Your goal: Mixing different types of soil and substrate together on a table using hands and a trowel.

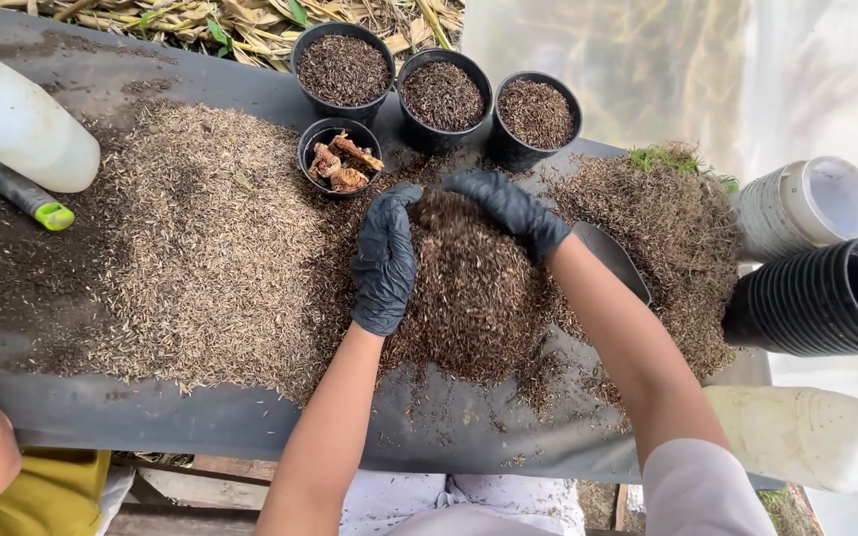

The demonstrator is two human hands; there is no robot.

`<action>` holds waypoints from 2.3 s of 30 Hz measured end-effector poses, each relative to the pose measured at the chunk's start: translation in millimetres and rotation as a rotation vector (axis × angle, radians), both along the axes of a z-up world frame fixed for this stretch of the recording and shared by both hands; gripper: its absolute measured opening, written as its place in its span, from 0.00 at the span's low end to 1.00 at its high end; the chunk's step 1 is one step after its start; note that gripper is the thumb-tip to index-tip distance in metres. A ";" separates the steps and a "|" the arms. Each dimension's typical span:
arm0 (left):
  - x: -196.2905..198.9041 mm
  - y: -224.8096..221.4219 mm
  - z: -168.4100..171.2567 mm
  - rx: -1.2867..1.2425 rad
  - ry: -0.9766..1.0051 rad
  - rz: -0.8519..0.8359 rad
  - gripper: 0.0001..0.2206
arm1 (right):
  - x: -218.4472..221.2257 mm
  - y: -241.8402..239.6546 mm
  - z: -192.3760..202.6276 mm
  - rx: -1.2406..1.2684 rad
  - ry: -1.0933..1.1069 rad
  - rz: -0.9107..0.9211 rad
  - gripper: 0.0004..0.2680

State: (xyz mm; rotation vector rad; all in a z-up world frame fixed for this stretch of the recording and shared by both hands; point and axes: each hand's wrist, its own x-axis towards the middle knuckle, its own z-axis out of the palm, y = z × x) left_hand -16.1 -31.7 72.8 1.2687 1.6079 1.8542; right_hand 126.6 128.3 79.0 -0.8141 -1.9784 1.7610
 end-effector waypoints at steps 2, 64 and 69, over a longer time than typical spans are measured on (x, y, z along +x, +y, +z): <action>-12.1 -9.8 8.0 -0.104 -0.210 -0.309 0.17 | -8.1 -36.7 75.1 0.119 -0.158 0.018 0.16; 29.2 0.2 -22.1 -0.140 0.140 -0.032 0.11 | 103.6 -73.5 -89.0 0.440 0.272 -0.542 0.19; 34.3 -4.7 -8.0 -0.016 0.154 -0.045 0.10 | 94.6 -94.7 -26.7 0.265 0.434 -0.414 0.19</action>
